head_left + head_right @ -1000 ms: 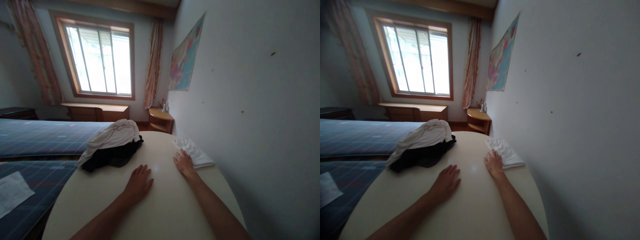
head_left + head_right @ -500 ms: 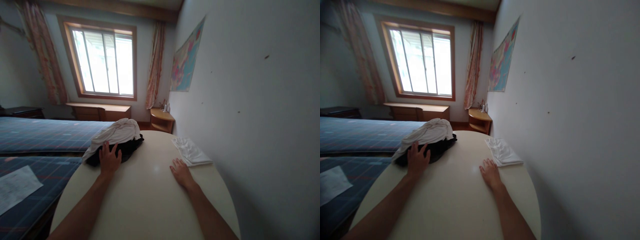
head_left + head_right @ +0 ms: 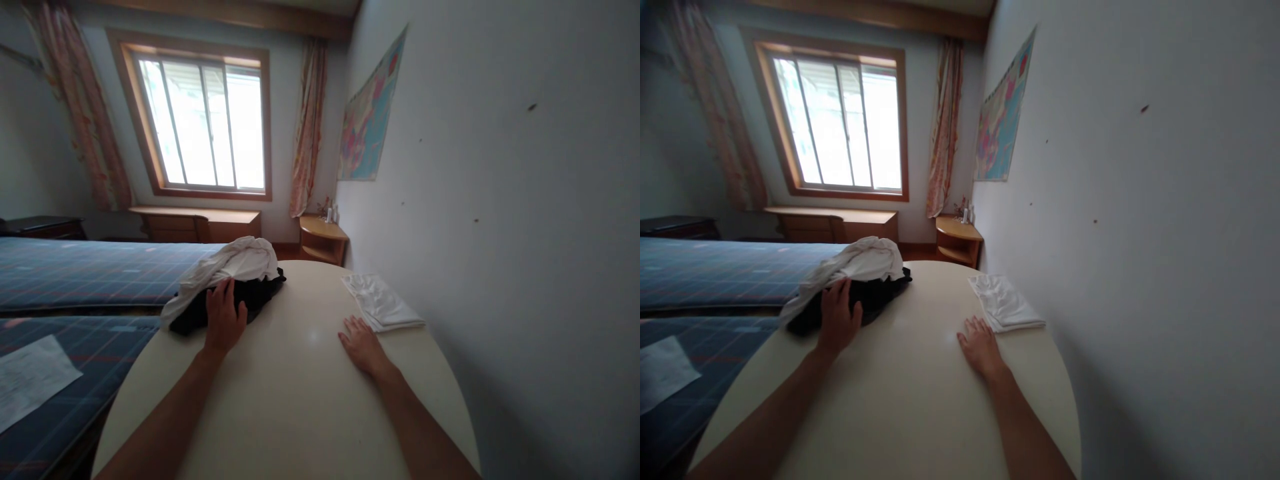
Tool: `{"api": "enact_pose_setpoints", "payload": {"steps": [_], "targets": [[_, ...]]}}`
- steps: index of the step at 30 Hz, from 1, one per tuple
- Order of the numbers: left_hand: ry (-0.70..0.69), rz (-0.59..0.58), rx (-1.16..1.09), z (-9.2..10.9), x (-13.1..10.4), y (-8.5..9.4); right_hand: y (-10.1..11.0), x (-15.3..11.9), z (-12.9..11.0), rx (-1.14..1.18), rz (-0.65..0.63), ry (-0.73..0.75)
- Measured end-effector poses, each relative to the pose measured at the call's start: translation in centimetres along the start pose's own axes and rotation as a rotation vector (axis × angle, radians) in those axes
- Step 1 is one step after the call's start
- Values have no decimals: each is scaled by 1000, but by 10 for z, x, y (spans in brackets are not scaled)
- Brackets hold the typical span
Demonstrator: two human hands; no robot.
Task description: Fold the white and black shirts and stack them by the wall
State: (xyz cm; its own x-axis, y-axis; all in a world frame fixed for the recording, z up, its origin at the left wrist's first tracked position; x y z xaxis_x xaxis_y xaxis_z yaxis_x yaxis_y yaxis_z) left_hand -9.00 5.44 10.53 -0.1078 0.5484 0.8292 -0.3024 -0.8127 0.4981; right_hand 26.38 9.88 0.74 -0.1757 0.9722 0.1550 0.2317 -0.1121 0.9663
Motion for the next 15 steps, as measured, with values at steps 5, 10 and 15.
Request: {"api": "enact_pose_setpoints", "payload": {"steps": [5, 10, 15], "targets": [[-400, -187, -134, 76, -25, 1, -2, 0, 2, 10, 6, 9], [-469, -294, -81, 103, -42, -5, -2, -1, 2, 16, 8, 20], [-165, -417, 32, 67, -39, -25, 4, -3, -2, 43, -12, 18]]}}
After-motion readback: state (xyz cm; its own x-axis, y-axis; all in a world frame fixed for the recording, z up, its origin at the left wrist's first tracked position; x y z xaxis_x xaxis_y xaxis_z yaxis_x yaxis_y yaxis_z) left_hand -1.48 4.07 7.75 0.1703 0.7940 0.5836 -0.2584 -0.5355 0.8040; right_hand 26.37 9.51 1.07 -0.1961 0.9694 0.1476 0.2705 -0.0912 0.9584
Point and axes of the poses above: each hand's wrist, its own x-axis towards the middle knuckle, its own y-axis out of the back of the hand, z = x × y, the point moved 8 cm from there along x, towards the middle knuckle, and after that the axes turned 1 degree about z, right-handed, at the moved point
